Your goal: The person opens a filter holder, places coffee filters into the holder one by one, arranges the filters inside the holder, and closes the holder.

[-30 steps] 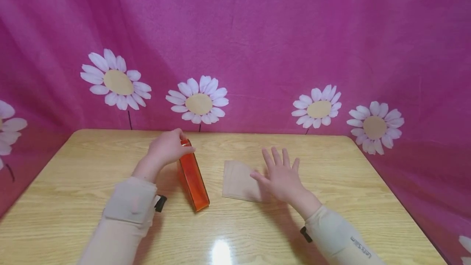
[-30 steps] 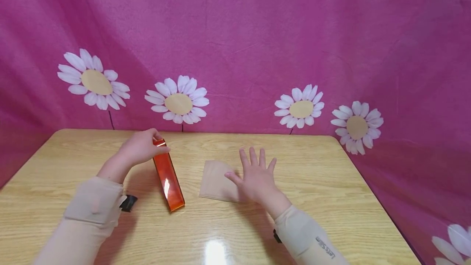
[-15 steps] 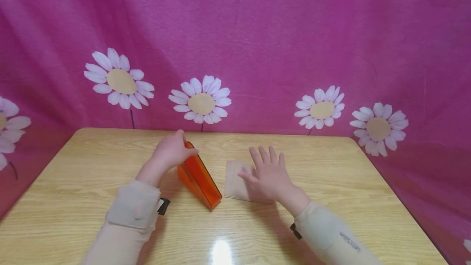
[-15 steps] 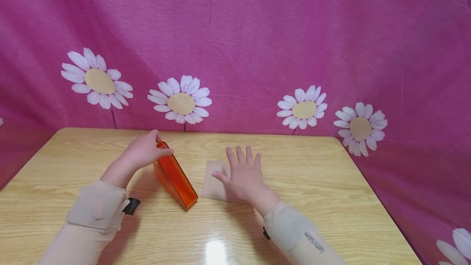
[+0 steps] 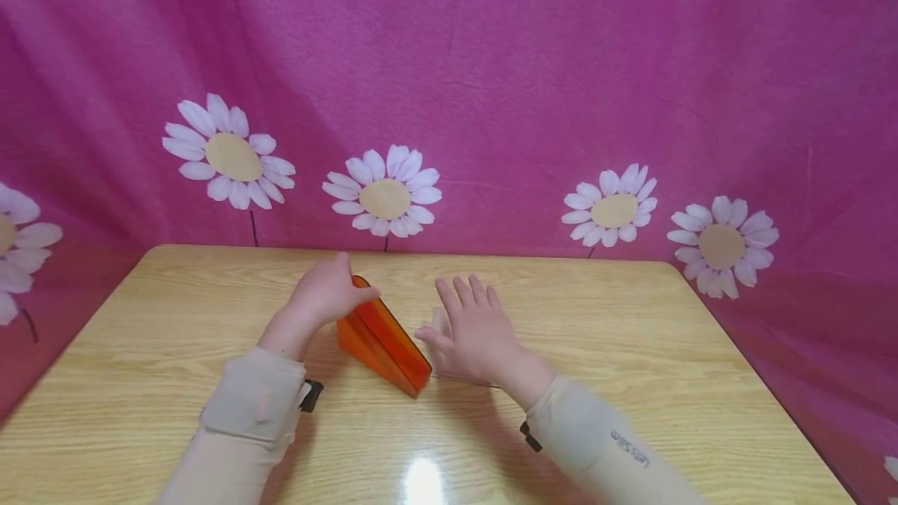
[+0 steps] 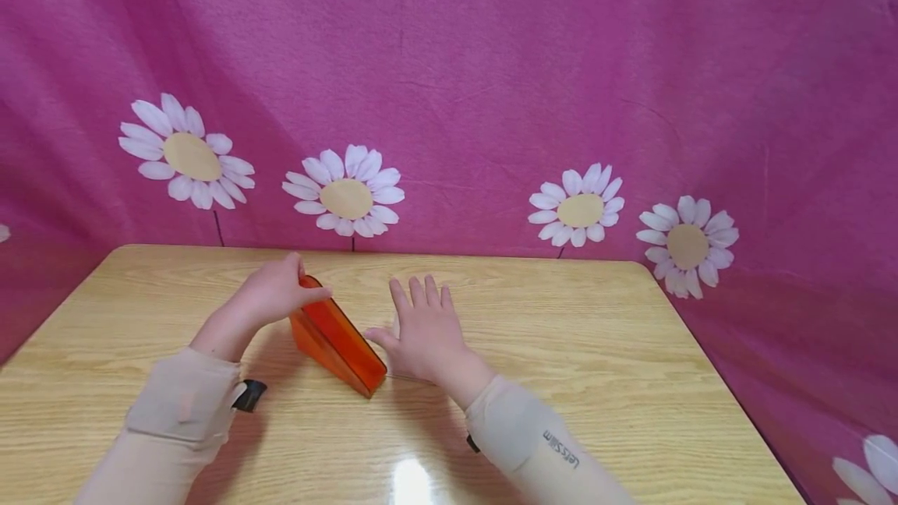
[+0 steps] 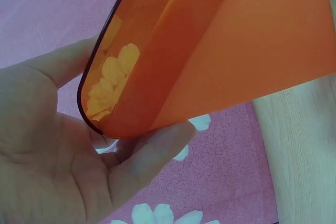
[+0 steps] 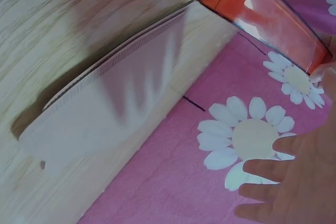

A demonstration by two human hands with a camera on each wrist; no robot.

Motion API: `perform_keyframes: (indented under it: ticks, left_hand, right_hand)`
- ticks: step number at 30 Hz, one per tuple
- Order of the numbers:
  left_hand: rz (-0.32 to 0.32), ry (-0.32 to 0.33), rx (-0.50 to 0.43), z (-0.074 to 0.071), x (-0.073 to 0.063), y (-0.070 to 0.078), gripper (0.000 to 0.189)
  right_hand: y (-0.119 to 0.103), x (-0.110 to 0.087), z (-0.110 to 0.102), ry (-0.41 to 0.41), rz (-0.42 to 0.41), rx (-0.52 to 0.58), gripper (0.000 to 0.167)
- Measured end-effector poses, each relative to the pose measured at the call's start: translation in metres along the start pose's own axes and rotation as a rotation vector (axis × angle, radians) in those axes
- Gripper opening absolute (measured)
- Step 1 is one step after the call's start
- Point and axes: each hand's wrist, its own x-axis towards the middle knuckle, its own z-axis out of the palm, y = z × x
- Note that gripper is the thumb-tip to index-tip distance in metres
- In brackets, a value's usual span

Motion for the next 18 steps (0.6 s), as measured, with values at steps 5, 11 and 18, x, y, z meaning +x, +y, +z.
perform_keyframes:
  ticks: [5,11,18]
  left_hand:
    - [-0.004,-0.005,-0.002,0.000,0.000,0.002,0.068]
    - [0.008,-0.031,-0.009,-0.001,0.000,-0.001,0.065]
    - [0.075,-0.155,-0.086,0.003,0.001,-0.012,0.041]
  right_hand:
    - [0.000,-0.001,0.002,0.014,-0.011,-0.010,0.077]
    - [0.000,-0.002,0.000,0.020,-0.009,-0.013,0.077]
    - [0.003,-0.005,-0.002,0.018,0.009,-0.017,0.078]
